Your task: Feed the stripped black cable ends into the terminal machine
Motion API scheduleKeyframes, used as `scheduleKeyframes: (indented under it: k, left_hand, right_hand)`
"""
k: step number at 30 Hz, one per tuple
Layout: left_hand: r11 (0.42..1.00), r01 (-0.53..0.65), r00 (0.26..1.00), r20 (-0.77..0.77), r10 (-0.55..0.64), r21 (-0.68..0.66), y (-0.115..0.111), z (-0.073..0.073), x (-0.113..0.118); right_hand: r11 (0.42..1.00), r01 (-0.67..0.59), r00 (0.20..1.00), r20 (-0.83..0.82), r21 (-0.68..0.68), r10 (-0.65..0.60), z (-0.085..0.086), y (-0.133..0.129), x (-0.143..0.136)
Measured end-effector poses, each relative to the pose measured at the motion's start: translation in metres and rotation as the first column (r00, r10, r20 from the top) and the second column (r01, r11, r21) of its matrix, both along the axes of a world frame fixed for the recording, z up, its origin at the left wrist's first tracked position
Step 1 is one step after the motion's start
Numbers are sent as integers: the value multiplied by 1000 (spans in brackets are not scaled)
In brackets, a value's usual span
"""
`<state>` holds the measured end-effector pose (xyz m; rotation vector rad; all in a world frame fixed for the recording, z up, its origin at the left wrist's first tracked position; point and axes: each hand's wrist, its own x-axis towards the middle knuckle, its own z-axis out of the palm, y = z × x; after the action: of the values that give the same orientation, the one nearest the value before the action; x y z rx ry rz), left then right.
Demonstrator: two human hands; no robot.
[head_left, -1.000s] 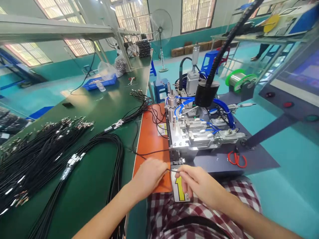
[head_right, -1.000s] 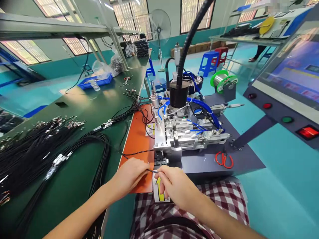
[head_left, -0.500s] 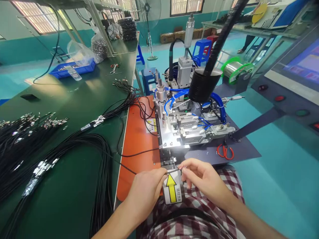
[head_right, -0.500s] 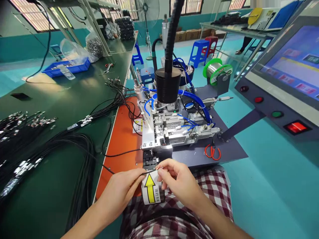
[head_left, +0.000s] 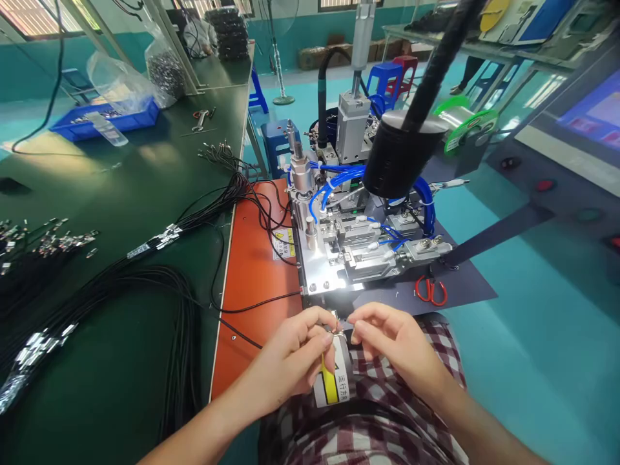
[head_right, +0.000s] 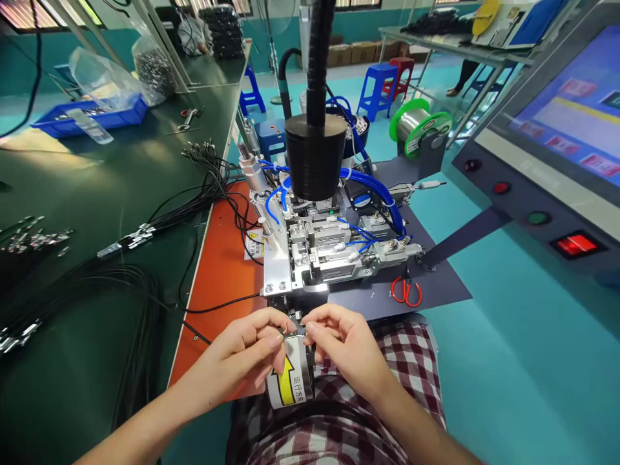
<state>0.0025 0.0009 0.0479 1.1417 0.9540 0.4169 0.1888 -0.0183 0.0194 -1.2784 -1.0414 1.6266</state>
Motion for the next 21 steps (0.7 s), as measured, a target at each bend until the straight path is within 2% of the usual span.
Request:
scheduleKeyframes:
  k: [4,7,11,16,21]
  left_hand:
    - [992,-47,993,105,59,-115,0,-6,-3]
    - [983,-42,990,125,65,-180,-1,-8,-5]
    - [984,-47,995,77,62,-175,-3,-8,-5]
    - [992,-33,999,10,35,-120,-4,-6,-4]
    - [992,-47,999,1,47,-118,-6,-8,-4]
  right_hand:
    - [998,47,997,55,41,-49,1,-3,-6]
    - [972,64,978,179,227,-106,5,-5,-13]
    - [864,-42,929,339,502,-152,5,-8,-18]
    - [776,-205,879,461,597,-122,-1,-11,-16]
    - [630,-371,720,640,682,-269,-11,-16,-10]
